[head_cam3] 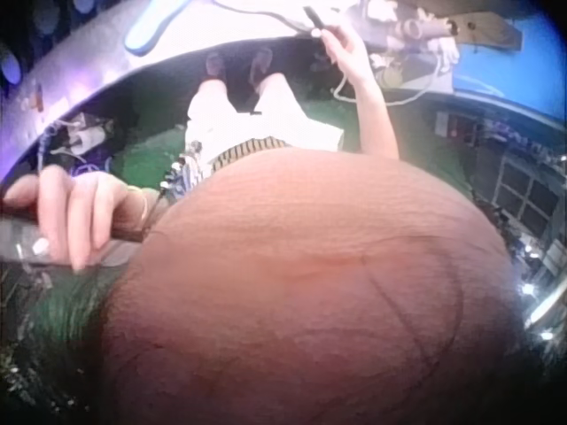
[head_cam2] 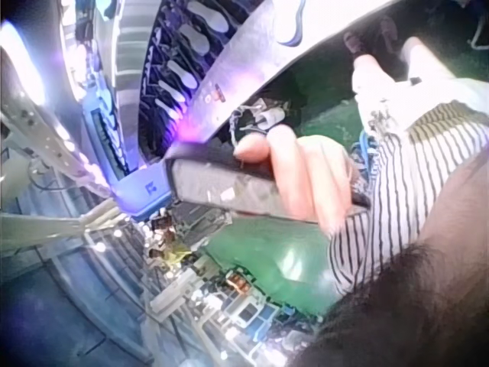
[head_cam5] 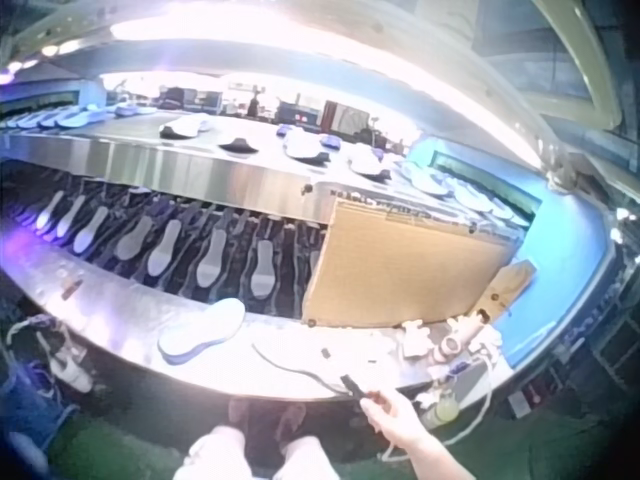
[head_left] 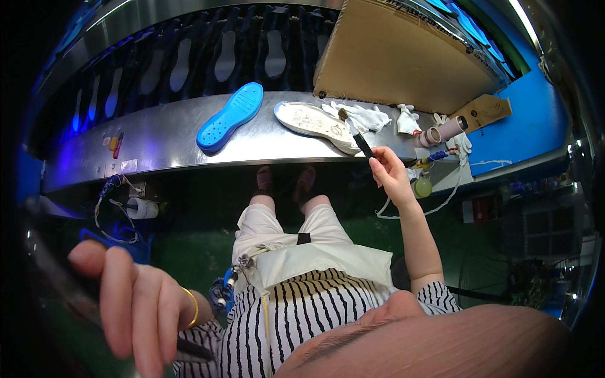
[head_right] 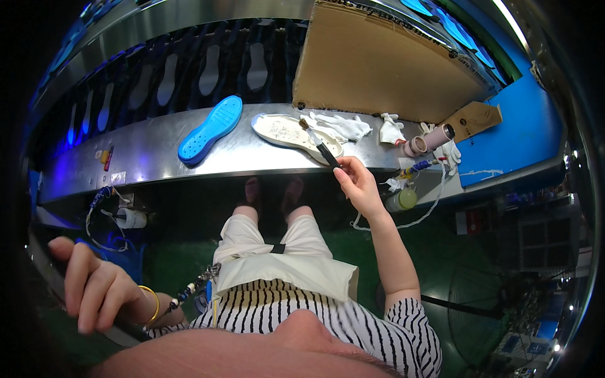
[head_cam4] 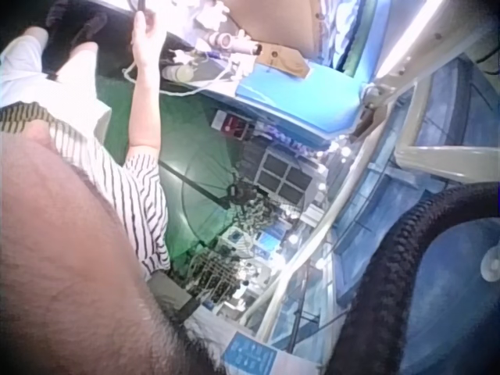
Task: The person cleans a shoe sole and upper using a small brush and a cloth, then puts on white gloves to continue cleaning the blue sole component at a workstation.
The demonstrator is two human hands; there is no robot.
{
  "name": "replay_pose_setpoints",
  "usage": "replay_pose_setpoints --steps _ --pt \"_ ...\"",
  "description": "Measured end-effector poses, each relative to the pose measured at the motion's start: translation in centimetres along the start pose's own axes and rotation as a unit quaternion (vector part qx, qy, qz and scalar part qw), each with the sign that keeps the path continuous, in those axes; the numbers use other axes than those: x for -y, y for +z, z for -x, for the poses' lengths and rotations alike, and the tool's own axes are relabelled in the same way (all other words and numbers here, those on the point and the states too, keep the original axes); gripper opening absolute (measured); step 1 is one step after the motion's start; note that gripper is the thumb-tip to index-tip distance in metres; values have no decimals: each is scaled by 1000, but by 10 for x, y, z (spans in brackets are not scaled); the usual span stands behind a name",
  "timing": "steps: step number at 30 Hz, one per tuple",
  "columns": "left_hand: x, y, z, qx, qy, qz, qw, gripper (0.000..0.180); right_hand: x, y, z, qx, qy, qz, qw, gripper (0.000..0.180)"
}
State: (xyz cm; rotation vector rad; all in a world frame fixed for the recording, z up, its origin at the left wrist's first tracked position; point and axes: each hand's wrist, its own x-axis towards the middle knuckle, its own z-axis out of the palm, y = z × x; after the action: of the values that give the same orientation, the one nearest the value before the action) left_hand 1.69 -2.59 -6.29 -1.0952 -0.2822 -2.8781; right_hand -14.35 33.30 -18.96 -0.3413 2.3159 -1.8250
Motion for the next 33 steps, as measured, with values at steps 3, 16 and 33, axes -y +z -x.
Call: replay_pose_setpoints --steps 3,16,33 --pt "-11 -15 18 -150 -16 -26 988 69 -8 -4 -2 -6 3 10 1000 21" --pt "-57 -28 113 -469 -42 -29 882 79 -27 -2 -18 38 -2 49 998 23" --pt "-100 -28 255 -613 -280 -58 736 70 -29 19 -52 80 -1 92 993 26"
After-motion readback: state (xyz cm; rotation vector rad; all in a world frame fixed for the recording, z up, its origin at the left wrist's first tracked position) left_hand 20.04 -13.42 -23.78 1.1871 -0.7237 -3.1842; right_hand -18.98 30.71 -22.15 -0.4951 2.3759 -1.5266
